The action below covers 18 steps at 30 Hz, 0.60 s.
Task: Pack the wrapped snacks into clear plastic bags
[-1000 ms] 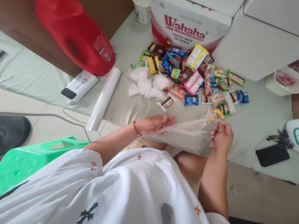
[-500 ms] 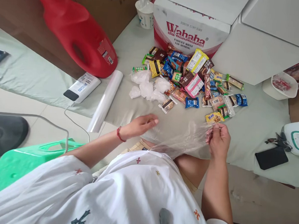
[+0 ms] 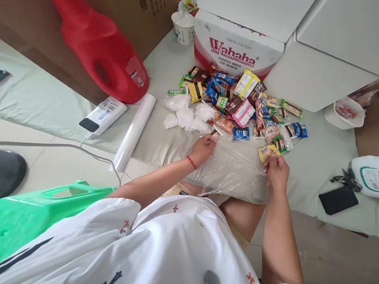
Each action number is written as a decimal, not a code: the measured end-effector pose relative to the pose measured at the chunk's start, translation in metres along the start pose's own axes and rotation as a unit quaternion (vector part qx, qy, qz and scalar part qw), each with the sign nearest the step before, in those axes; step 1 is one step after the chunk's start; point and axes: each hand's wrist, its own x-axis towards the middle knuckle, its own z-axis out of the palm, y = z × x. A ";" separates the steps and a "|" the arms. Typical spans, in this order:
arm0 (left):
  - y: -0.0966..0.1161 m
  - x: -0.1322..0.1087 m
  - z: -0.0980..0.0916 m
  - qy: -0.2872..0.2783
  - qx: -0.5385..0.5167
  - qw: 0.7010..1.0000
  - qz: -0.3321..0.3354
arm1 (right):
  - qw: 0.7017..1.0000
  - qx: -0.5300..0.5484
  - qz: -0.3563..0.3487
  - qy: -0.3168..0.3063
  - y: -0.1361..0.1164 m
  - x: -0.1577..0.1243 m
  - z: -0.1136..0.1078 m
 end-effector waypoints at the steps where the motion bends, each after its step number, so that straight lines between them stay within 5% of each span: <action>1: 0.000 0.004 -0.004 0.012 0.017 1.000 0.010 | 1.000 0.006 0.014 -0.028 0.001 0.000 -0.002; 6: -0.005 0.011 -0.018 0.062 0.222 0.969 0.089 | 0.975 -0.035 0.051 -0.211 0.013 -0.022 -0.023; 11: -0.022 0.000 -0.026 0.187 0.415 0.829 0.326 | 0.977 -0.158 0.018 -0.140 0.025 -0.019 -0.063; 14: -0.032 -0.005 -0.027 0.117 0.461 0.774 0.418 | 0.958 -0.264 -0.112 -0.018 -0.004 0.002 -0.060; 16: -0.034 -0.006 -0.026 0.009 0.485 0.759 0.433 | 0.937 -0.298 -0.180 0.009 -0.038 0.021 -0.030; 18: -0.031 -0.005 -0.024 -0.062 0.503 0.758 0.410 | 0.925 -0.340 -0.168 -0.037 -0.072 0.040 0.019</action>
